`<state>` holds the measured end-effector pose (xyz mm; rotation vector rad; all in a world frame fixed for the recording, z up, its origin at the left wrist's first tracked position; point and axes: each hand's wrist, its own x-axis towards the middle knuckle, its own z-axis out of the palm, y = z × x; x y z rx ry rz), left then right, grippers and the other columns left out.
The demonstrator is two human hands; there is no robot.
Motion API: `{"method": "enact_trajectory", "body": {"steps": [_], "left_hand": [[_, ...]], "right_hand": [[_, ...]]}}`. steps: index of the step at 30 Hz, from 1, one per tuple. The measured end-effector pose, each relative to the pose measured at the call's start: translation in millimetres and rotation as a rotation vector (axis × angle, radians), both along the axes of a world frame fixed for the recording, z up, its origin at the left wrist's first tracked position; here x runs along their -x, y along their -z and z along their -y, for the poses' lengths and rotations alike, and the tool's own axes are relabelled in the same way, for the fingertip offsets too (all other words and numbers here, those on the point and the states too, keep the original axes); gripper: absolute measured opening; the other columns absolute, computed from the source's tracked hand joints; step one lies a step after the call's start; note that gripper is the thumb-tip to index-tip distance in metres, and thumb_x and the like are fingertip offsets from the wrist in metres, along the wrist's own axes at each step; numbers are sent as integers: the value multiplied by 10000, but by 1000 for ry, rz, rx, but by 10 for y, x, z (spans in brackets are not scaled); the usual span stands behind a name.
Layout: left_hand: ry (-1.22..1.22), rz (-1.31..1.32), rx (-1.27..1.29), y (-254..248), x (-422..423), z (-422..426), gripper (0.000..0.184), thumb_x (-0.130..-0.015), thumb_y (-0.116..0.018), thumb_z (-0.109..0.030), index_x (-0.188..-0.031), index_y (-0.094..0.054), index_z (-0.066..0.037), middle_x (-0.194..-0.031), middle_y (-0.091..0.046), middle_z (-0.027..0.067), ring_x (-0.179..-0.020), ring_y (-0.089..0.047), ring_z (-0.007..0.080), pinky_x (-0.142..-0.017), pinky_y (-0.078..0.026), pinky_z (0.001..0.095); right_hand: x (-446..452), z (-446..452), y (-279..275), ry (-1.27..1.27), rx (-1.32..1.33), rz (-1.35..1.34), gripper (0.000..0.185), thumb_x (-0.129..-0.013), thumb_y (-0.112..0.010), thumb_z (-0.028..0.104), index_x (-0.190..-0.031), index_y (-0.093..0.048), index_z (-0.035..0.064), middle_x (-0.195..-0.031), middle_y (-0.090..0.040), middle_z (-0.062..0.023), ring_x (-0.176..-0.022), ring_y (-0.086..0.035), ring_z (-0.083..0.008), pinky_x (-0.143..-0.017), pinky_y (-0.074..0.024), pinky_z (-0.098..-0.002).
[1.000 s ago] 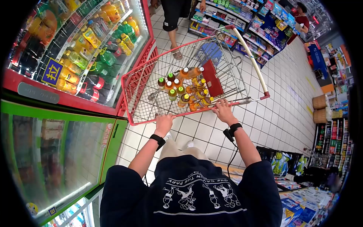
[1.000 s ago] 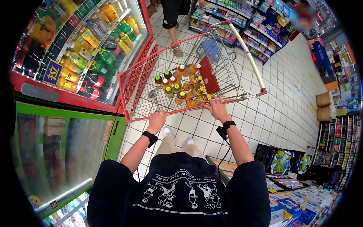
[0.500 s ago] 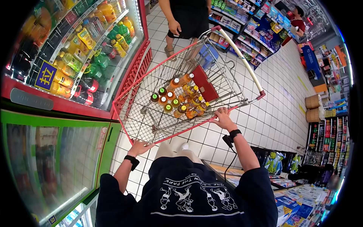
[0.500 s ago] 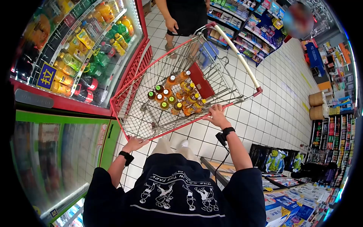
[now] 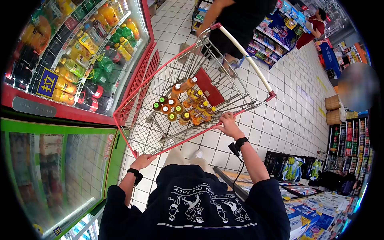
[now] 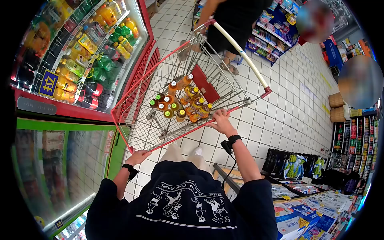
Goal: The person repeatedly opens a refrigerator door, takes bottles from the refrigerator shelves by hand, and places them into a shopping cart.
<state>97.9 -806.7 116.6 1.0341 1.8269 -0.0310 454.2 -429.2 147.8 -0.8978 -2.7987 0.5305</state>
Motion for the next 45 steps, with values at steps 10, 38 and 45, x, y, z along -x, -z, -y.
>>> {"method": "enact_trajectory", "body": {"steps": [10,38,45], "left_hand": [[-64,-44,-52,-12,62,-78,726,-960,-355,-666,-1284,-634,-78,-1268,-611,231,-1338,-438,357,-1190,6,581],[-247,151,-263,114,37,-817,554,-988,-463,-541,-1162,-661,-54,-1086,-686,204,-1094,-619,369,-1040,-340,534],[-386,101,-144,-42,-104,-1069,538,-976,-450,-575,-1154,-687,-126,-1049,-706,151,-1143,-593,347,-1138,-132,609]], "right_hand": [[162,-156,45,13,-3,-15,577,-750,-746,567,-963,-642,40,-1102,-542,-113,-1212,-377,-362,-1077,-163,-682],[1317,-1777,-438,-40,283,494,597,-707,-772,635,-923,-694,84,-1251,-553,-67,-1265,-390,-292,-958,-389,-506],[1861,-2304,-476,-249,355,820,797,-754,-627,760,-1123,-713,59,-1443,-405,-202,-1390,-250,-414,-1095,-291,-628]]}}
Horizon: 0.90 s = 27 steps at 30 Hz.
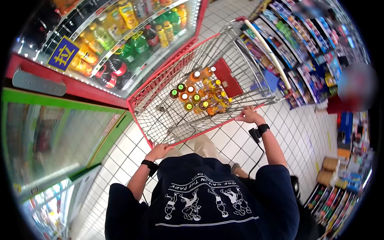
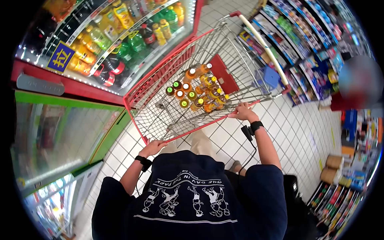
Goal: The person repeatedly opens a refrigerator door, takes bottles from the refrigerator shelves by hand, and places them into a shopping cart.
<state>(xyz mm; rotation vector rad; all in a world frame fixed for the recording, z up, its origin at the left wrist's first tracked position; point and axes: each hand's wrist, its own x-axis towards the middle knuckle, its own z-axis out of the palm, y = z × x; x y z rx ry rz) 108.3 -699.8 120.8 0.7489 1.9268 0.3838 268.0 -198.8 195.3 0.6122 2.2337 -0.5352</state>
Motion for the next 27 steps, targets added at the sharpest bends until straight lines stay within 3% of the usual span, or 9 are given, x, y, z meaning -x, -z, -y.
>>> {"method": "enact_trajectory", "body": {"steps": [4,6,8,10,12,14,19,24,27], "left_hand": [[-140,-4,-53,138,-120,-64,548,-965,-461,-595,-1161,-696,-140,-1010,-716,136,-1102,-620,319,-1152,-148,578],[-215,-49,-73,197,-191,-101,563,-957,-471,-605,-1154,-702,-130,-973,-718,144,-1062,-634,316,-1156,-187,535],[-307,-74,-105,128,-242,-182,592,-926,-508,-631,-1134,-721,-119,-930,-722,157,-995,-647,329,-1138,-261,472],[-279,-149,-29,142,-265,-270,536,-930,-553,-585,-1164,-715,-130,-1070,-724,115,-1062,-647,293,-1069,-363,448],[-410,-105,-63,246,-289,-306,497,-883,-658,-531,-1120,-725,-99,-990,-734,138,-917,-691,324,-827,-545,377],[-440,-68,-46,223,-312,-380,645,-840,-635,-639,-1172,-710,-91,-1037,-723,168,-989,-661,377,-966,-492,415],[-570,-133,-157,74,-414,-548,499,-874,-648,-549,-1025,-755,-85,-921,-729,163,-887,-683,349,-855,-532,415],[-597,-121,-121,101,-403,-599,500,-858,-667,-546,-1014,-749,-78,-907,-726,170,-867,-685,343,-824,-540,421],[-633,-87,-109,109,-412,-606,512,-841,-683,-555,-1009,-752,-77,-910,-728,164,-873,-687,338,-829,-539,417]], "right_hand": [[326,-283,98,-244,-37,131,880,-783,-505,829,-1172,-712,67,-1440,-393,-280,-1316,-336,-475,-1108,-315,-545],[444,-376,148,-297,-51,140,842,-806,-509,806,-1124,-726,57,-1393,-489,-215,-1324,-355,-433,-1121,-316,-497],[551,-451,120,-343,-33,118,860,-824,-473,805,-1132,-715,40,-1392,-479,-270,-1326,-346,-450,-1135,-275,-509],[669,-515,22,-385,4,123,870,-832,-475,794,-1124,-702,7,-1389,-477,-283,-1325,-348,-450,-1132,-274,-506],[725,-700,229,-475,14,129,874,-843,-470,784,-1111,-692,-18,-1401,-464,-283,-1320,-351,-453,-1129,-281,-500],[786,-804,312,-464,-43,72,865,-854,-463,773,-1106,-692,-22,-1389,-469,-285,-1320,-350,-453,-1113,-301,-487],[998,-914,232,-494,-77,123,911,-841,-418,812,-1156,-681,-1,-1412,-446,-287,-1316,-364,-454,-1138,-294,-462],[1156,-892,73,-580,-121,187,957,-835,-354,843,-1225,-661,25,-1415,-471,-261,-1290,-427,-451,-1128,-316,-477],[1223,-1004,254,-709,-67,263,1031,-860,-283,838,-1248,-613,-59,-1405,-480,-295,-1372,-375,-420,-1154,-286,-460]]}}
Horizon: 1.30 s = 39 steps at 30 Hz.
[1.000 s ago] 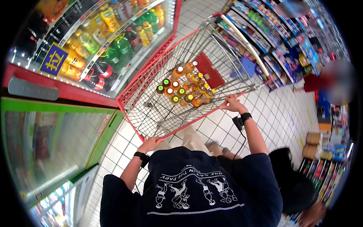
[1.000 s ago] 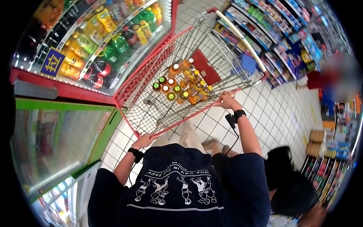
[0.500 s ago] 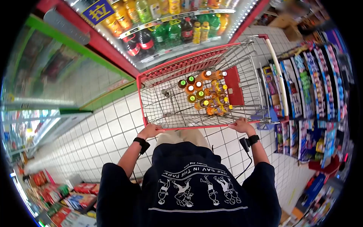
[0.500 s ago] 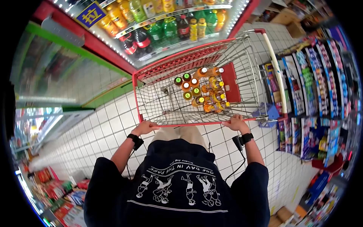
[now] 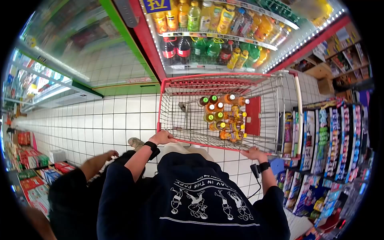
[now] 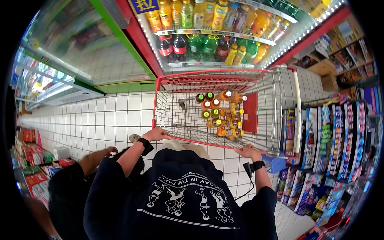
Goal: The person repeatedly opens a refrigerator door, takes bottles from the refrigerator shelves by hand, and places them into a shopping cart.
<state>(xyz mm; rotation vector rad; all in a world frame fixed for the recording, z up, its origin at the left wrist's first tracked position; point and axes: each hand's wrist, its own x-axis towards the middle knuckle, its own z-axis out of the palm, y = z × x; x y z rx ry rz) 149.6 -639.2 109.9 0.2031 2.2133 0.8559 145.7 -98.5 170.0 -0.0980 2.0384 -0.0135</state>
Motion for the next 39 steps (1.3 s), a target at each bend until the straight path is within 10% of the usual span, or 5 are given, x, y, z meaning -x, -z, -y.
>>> {"method": "enact_trajectory", "body": {"steps": [2,6,17,27,39], "left_hand": [[-15,39,33,-70,4,-20,506,-823,-708,-549,-1010,-756,-81,-936,-734,151,-889,-691,326,-835,-537,408],[-60,17,22,16,-39,-15,481,-801,-746,-513,-1007,-760,-79,-927,-737,144,-880,-695,312,-825,-540,400],[-266,-229,84,-95,-338,-155,497,-784,-749,-517,-945,-768,-47,-938,-715,189,-989,-645,359,-878,-516,417],[-673,-602,-109,-245,-1008,274,265,-894,-666,-222,-1043,-690,-4,-1094,-683,197,-1065,-628,365,-949,-495,417],[-1044,-118,133,521,-2904,1939,340,-851,-658,-337,-921,-740,-14,-901,-716,209,-862,-693,359,-792,-551,421]], "right_hand": [[79,149,-305,49,6,93,1067,-842,-292,860,-1288,-573,-68,-1467,-407,-298,-1375,-367,-435,-1169,-260,-440],[179,253,-470,117,-33,144,1000,-852,-345,834,-1323,-559,-22,-1447,-406,-226,-1093,-619,-285,-614,-589,-305],[452,370,-563,56,-123,335,927,-832,-387,839,-1201,-685,42,-1389,-542,-168,-1120,-623,-324,-720,-587,-390],[646,1035,-679,-105,223,-127,628,-897,-578,607,-954,-703,-6,-842,-700,-125,-738,-650,-228,-687,-510,-363],[702,3867,-1120,-239,539,-241,516,-905,-633,468,-1076,-685,-15,-958,-708,-179,-873,-681,-269,-791,-527,-360]]}}
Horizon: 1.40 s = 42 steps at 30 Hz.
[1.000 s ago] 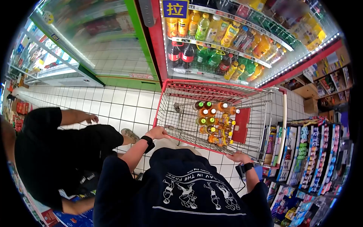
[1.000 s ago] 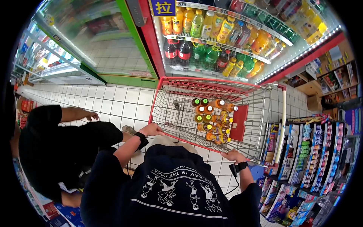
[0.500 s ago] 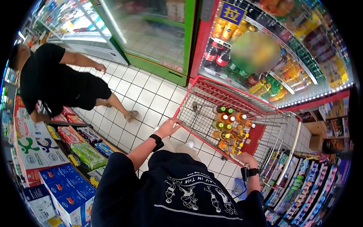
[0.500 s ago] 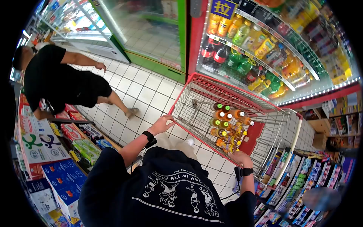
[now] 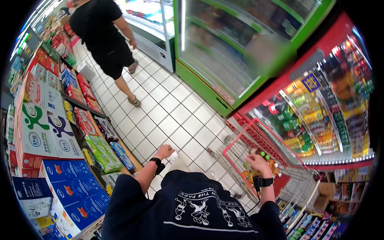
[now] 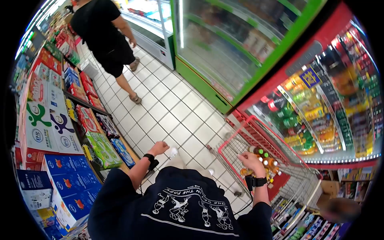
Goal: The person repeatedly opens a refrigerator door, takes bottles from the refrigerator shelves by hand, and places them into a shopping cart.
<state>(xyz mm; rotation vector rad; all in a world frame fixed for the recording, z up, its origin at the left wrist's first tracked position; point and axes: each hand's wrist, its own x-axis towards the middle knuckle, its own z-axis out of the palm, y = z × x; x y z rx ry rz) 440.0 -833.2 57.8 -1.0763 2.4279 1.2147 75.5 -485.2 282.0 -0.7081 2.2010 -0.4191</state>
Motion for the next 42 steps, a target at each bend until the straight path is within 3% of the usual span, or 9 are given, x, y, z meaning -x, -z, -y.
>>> {"method": "enact_trajectory", "body": {"steps": [4,7,15,20,25,31,34,36,42], "left_hand": [[-148,10,-32,223,-720,353,370,-835,-651,-365,-815,-725,-3,-795,-693,218,-783,-681,386,-757,-547,453],[-238,147,-57,322,-1118,535,364,-832,-667,-371,-905,-744,-22,-831,-714,199,-797,-700,345,-765,-541,418],[-473,52,-128,164,-1281,1030,379,-824,-689,-365,-945,-751,-11,-927,-724,207,-907,-700,343,-840,-546,405],[-514,-84,-151,-60,-850,1576,429,-847,-683,-386,-955,-735,26,-900,-729,197,-867,-710,311,-799,-552,386],[-495,-127,-190,-435,-241,2318,434,-889,-676,-384,-1011,-714,31,-873,-732,134,-821,-701,198,-757,-552,321],[-431,-115,-133,-907,749,3239,438,-887,-690,-393,-1028,-712,21,-923,-734,159,-862,-704,233,-796,-553,344],[-384,-158,-85,-1174,1338,3651,437,-887,-695,-398,-1036,-711,13,-934,-733,158,-878,-703,244,-807,-552,348],[-362,-240,-80,-1322,1700,3869,432,-893,-694,-398,-1049,-709,5,-948,-731,157,-892,-701,246,-814,-552,351],[-296,-388,-112,-1697,2566,4496,520,-900,-703,-389,-1213,-606,14,-1003,-706,168,-957,-686,245,-853,-540,352]], "right_hand": [[-154,1111,-153,-157,36,-38,456,-923,-645,415,-1066,-678,-16,-926,-704,-148,-835,-664,-220,-757,-521,-362],[-236,1844,-206,-252,127,-34,442,-931,-641,391,-1064,-671,-29,-923,-708,-141,-852,-672,-223,-767,-524,-369],[-321,3133,-365,-202,329,-56,313,-932,-634,245,-1035,-660,-50,-870,-714,-117,-807,-683,-174,-743,-539,-327],[5,3676,-155,-76,493,30,237,-952,-605,181,-961,-654,-51,-843,-719,-121,-775,-691,-176,-730,-535,-303],[518,4324,31,-26,629,-47,234,-931,-634,190,-952,-667,-41,-783,-722,-120,-745,-711,-188,-716,-531,-308],[1108,5142,-337,-40,567,-90,305,-896,-683,275,-867,-685,-28,-701,-694,-126,-656,-678,-217,-664,-500,-333],[1332,5594,-501,-73,573,-152,307,-895,-688,275,-859,-677,-29,-736,-685,-164,-684,-662,-283,-692,-494,-361],[1450,5829,-522,-106,783,-241,299,-900,-678,262,-864,-664,-34,-799,-674,-183,-757,-639,-327,-741,-486,-395],[1717,6329,-863,-148,957,-303,220,-901,-663,208,-909,-672,-11,-856,-664,-154,-869,-607,-319,-806,-472,-410]]}}
